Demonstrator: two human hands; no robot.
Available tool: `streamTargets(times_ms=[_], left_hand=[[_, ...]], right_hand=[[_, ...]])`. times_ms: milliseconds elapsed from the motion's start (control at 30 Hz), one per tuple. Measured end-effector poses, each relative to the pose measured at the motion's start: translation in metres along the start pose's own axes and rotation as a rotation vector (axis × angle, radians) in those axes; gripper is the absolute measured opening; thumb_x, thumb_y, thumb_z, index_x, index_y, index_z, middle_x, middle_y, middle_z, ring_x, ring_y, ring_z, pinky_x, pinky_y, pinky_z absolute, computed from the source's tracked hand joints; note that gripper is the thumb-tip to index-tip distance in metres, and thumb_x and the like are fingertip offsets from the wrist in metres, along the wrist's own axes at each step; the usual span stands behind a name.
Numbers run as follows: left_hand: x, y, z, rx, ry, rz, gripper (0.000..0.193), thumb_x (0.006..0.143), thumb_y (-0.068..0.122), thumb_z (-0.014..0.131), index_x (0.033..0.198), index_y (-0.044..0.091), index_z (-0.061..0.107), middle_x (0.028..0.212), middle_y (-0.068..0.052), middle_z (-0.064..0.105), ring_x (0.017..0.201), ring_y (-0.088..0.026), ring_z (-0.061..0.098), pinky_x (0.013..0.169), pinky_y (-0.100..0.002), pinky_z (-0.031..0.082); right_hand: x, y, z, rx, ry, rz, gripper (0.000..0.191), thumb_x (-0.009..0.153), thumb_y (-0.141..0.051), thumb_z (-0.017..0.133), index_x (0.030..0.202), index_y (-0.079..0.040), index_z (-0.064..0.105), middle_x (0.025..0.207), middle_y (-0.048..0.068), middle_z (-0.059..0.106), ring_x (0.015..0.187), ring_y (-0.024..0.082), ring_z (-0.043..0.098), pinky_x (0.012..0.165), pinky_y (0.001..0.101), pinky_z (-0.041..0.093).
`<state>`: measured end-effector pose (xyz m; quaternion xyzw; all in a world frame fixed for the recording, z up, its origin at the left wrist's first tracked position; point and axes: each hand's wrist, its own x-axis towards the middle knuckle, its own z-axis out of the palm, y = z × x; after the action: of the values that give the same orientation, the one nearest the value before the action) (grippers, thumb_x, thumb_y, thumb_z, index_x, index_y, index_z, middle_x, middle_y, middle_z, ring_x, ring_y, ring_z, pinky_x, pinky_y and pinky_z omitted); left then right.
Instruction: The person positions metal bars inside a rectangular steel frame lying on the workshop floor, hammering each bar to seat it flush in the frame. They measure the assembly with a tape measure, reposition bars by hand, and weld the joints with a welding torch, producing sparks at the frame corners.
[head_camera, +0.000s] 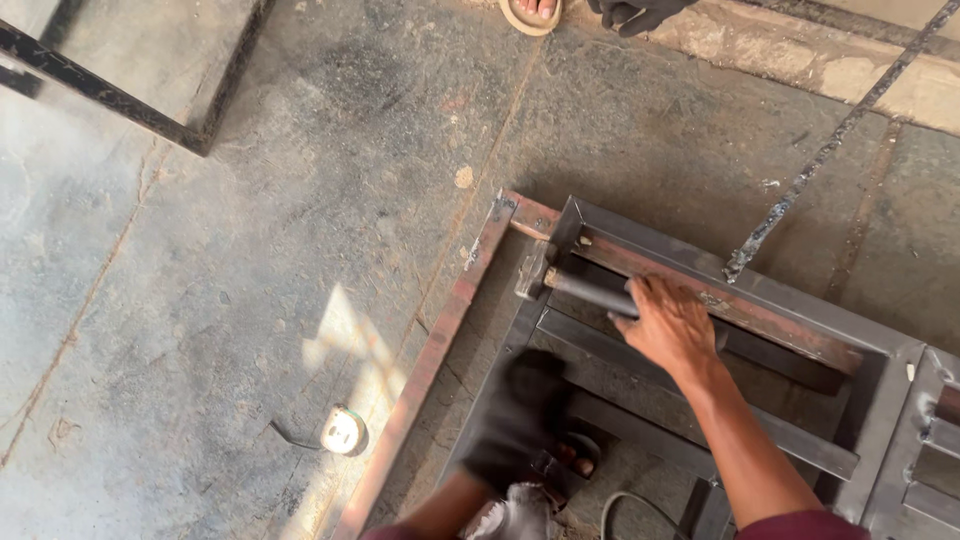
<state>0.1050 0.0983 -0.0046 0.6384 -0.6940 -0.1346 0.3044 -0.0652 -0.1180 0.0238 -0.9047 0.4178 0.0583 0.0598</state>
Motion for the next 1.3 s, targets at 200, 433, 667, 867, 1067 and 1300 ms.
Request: streamTargets(times_ms=[200, 433, 667, 867, 1067, 1300], left_hand=[[-0.149, -0.138, -0.097, 0.291, -0.484, -1.464, 0.058, 0.093, 0.053, 0.074, 0.131, 0.010, 0.067, 0.117, -0.011, 0.080, 0.122, -0.028, 0.069, 0.116, -0.041, 0.046], [-0.084, -0.118, -0.119, -0.591, -0.167, -1.133, 0.056, 0.091, 0.050, 0.070, 0.131, 0.011, 0.065, 0.113, -0.011, 0.080, 0.110, -0.027, 0.072, 0.102, -0.040, 0.051], [0.041, 0.039, -0.043, -1.401, -0.506, -1.128, 0.055, 0.089, 0.048, 0.067, 0.132, 0.013, 0.064, 0.108, -0.011, 0.079, 0.097, -0.026, 0.075, 0.088, -0.039, 0.057], [0.074, 0.150, 0.003, -1.300, -0.875, -1.127, 0.055, 0.088, 0.046, 0.064, 0.132, 0.014, 0.062, 0.104, -0.011, 0.078, 0.086, -0.026, 0.077, 0.075, -0.038, 0.061], [0.057, 0.188, 0.050, -1.007, -1.234, -0.872, 0.043, 0.092, 0.034, 0.066, 0.121, 0.002, 0.069, 0.083, -0.007, 0.072, 0.069, -0.018, 0.070, 0.061, -0.031, 0.059], [0.060, 0.173, 0.074, -1.043, -1.379, -0.961, 0.018, 0.093, 0.022, 0.067, 0.100, 0.008, 0.057, 0.063, 0.004, 0.049, 0.049, -0.009, 0.044, 0.043, -0.027, 0.034]], right_hand=[[0.010, 0.019, 0.020, 0.016, 0.062, 0.079, 0.055, 0.086, -0.050, 0.077, 0.116, -0.005, 0.070, 0.112, 0.015, 0.068, 0.108, 0.032, 0.065, 0.098, 0.0494, 0.050], [-0.030, 0.025, 0.028, 0.090, 0.277, 0.097, 0.044, 0.096, -0.038, 0.072, 0.128, -0.008, 0.067, 0.111, 0.016, 0.066, 0.106, 0.033, 0.064, 0.094, 0.0478, 0.054], [-0.180, 0.029, -0.013, 0.539, -0.083, 0.069, 0.067, 0.102, -0.055, 0.058, 0.142, -0.002, 0.053, 0.141, 0.024, 0.057, 0.120, 0.039, 0.063, 0.097, 0.0489, 0.058], [-0.244, -0.001, -0.025, 0.988, 0.040, 0.174, 0.079, 0.099, -0.043, 0.065, 0.157, 0.005, 0.041, 0.145, 0.032, 0.046, 0.113, 0.049, 0.059, 0.091, 0.0541, 0.056], [-0.328, 0.012, -0.028, 0.995, 0.050, 0.552, 0.065, 0.091, -0.043, 0.075, 0.142, -0.006, 0.056, 0.130, 0.019, 0.063, 0.100, 0.036, 0.069, 0.084, 0.0487, 0.058], [-0.417, 0.006, 0.022, 1.439, -0.047, 0.789, 0.043, 0.086, -0.037, 0.077, 0.117, -0.008, 0.069, 0.099, 0.011, 0.078, 0.087, 0.022, 0.074, 0.077, 0.0391, 0.060]])
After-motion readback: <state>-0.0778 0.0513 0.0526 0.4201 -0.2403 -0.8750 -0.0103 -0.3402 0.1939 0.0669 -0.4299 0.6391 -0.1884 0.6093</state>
